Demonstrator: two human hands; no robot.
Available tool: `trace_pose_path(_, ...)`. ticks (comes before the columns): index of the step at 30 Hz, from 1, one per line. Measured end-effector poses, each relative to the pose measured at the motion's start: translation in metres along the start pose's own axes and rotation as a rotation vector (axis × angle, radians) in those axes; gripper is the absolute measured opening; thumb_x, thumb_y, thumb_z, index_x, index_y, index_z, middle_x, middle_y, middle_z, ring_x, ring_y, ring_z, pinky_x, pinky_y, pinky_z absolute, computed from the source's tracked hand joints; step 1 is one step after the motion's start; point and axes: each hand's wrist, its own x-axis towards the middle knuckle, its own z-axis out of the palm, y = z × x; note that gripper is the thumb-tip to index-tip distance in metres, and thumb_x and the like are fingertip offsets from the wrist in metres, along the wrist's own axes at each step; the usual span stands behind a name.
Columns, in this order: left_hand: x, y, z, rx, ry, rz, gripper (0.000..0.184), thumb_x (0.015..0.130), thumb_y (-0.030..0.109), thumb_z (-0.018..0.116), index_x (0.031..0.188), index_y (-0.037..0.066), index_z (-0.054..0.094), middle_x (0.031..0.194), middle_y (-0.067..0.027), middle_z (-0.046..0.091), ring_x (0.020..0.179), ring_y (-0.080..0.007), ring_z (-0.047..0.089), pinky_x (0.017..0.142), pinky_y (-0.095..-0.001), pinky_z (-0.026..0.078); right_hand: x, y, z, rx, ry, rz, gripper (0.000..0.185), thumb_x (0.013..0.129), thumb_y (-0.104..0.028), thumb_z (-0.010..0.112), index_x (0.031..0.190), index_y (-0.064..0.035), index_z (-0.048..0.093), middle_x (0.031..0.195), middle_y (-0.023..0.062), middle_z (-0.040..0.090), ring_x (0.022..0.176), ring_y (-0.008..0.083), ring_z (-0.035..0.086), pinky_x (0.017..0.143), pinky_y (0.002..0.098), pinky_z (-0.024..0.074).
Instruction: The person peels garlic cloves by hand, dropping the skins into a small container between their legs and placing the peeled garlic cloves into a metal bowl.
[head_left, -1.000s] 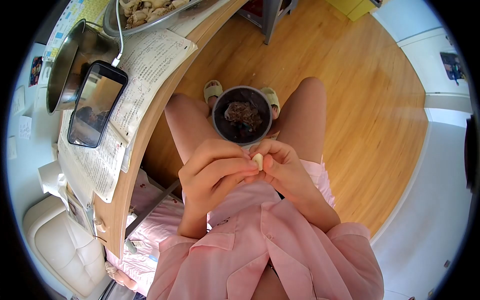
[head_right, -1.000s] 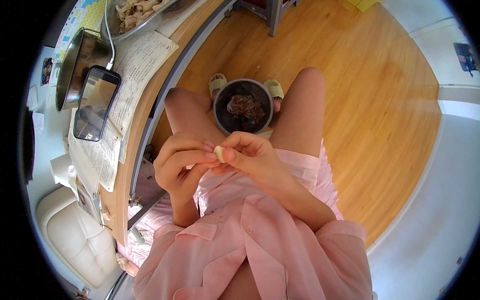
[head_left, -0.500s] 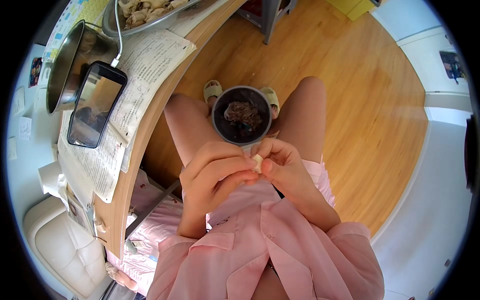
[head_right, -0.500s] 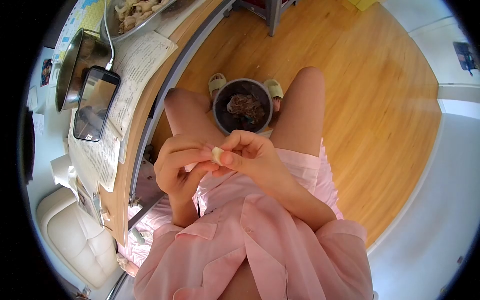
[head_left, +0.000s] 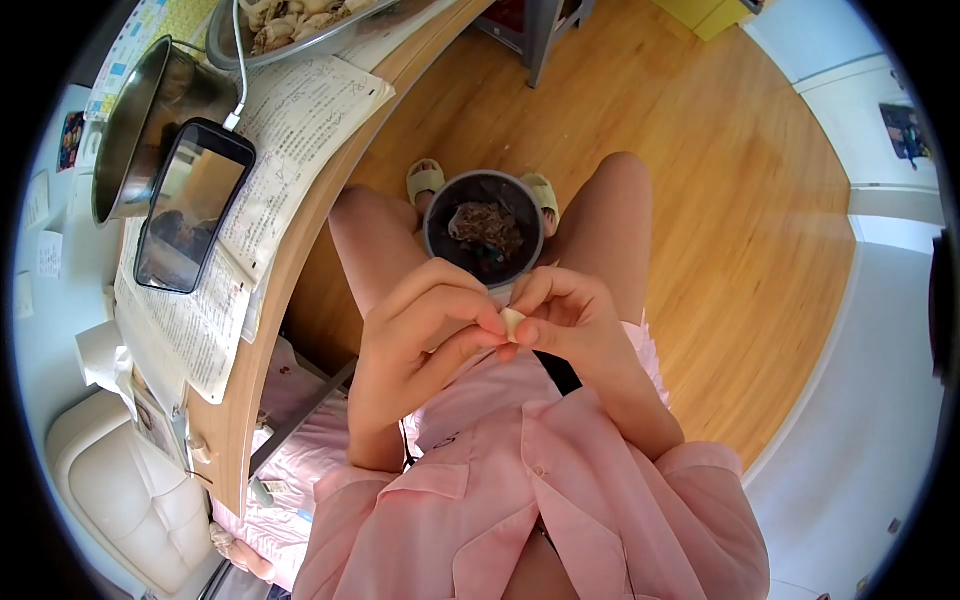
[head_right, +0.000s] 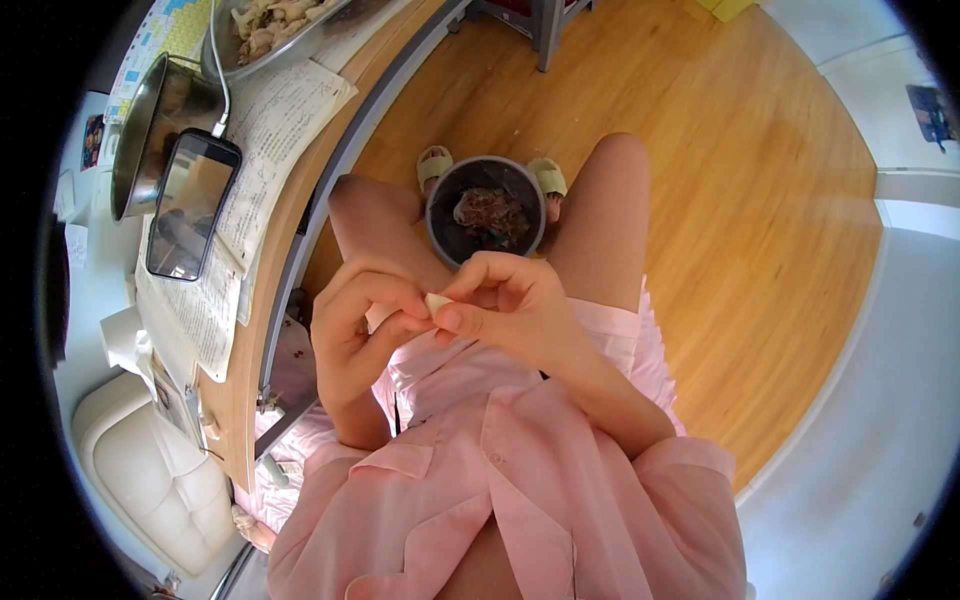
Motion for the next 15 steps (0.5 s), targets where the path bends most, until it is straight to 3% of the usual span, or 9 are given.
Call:
trace_pose_path(6, -0.0019, -0.0022, 0.0042, 0.129, 0.016, 0.026, 0.013, 0.074, -0.001, 0.067, 0.082, 0.002, 0.058, 0.083, -0.0098, 0.054, 0.072, -0.0229, 0.055, 0.063, -0.0295, 0.044, 0.0001, 0.0013, 0.0004, 0.090, 0.054, 0.054, 0.013, 0.087, -0.009, 0.064, 0.093, 0.0008, 0.058, 0.090, 0.0078, 0.064, 0.081, 0.0166, 0.065, 0.075, 0.0295, 0.0555)
trace_pose_path(15, -0.0039, -0.0064, 0.0073, 0.138, 0.111, 0.097, 0.025, 0.068, 0.002, 0.075, 0.089, 0.003, 0.063, 0.087, -0.0088, 0.058, 0.077, -0.0214, 0.058, 0.066, -0.0287, 0.046, -0.0020, -0.0042, 0.0003, 0.053, 0.062, 0.109, 0.018, 0.089, -0.013, 0.061, 0.100, 0.0012, 0.057, 0.095, 0.0084, 0.063, 0.090, 0.0169, 0.063, 0.079, 0.0322, 0.0556)
